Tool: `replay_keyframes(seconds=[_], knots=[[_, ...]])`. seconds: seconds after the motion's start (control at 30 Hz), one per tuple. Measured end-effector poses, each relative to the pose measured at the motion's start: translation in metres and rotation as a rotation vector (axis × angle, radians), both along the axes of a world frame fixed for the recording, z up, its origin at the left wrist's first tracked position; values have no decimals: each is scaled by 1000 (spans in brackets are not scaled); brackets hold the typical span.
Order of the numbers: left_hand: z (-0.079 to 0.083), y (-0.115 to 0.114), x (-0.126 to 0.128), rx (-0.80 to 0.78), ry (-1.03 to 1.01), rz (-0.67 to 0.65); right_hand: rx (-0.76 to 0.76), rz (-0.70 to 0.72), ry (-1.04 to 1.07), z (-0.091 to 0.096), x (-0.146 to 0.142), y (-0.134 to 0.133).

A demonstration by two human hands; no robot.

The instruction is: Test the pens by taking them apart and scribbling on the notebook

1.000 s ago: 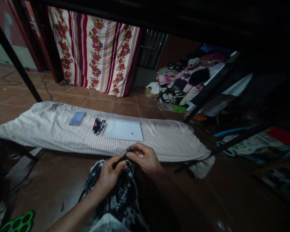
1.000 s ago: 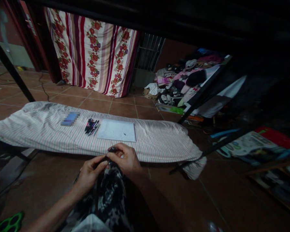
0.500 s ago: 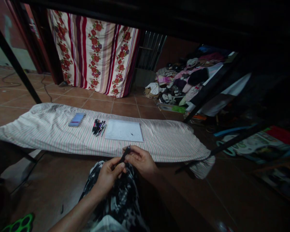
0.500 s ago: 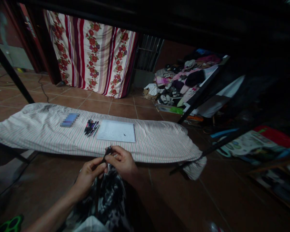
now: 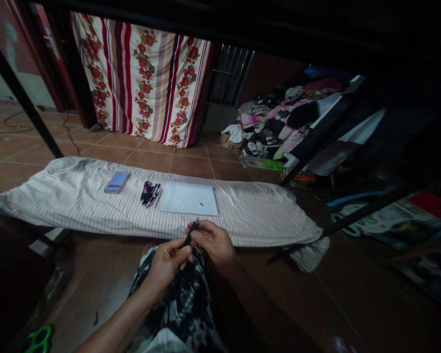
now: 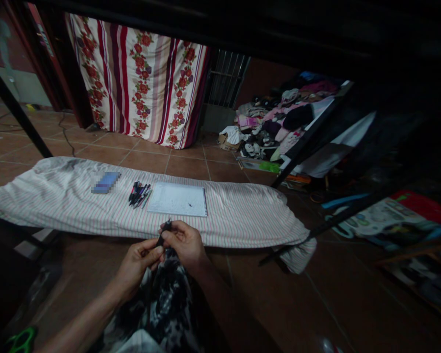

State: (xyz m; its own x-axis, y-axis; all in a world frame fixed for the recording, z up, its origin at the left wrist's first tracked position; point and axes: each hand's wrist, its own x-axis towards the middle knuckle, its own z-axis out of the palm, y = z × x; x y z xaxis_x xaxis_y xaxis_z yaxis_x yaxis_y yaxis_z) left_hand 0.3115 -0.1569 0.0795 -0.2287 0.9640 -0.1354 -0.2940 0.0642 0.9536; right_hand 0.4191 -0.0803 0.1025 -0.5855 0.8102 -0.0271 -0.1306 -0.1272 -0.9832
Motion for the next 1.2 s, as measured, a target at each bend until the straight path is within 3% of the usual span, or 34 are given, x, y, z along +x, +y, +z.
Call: replay_keyframes(seconds=[0.3, 0.6, 0.8, 1.1, 1.2], knots=[[-10, 2, 1, -22, 124, 128, 84, -145, -123, -27, -16, -6], [-10, -1, -8, -18, -57, -89, -52, 100, -22, -10, -2, 5], [-12, 1, -7, -10, -77, -111, -54, 9, -67, -5, -1, 3], [-16, 8, 2, -34, 0, 15, 60, -172, -70, -25, -11, 3], [-18, 8, 3, -25, 16, 15, 56, -174, -72, -26, -11, 2]])
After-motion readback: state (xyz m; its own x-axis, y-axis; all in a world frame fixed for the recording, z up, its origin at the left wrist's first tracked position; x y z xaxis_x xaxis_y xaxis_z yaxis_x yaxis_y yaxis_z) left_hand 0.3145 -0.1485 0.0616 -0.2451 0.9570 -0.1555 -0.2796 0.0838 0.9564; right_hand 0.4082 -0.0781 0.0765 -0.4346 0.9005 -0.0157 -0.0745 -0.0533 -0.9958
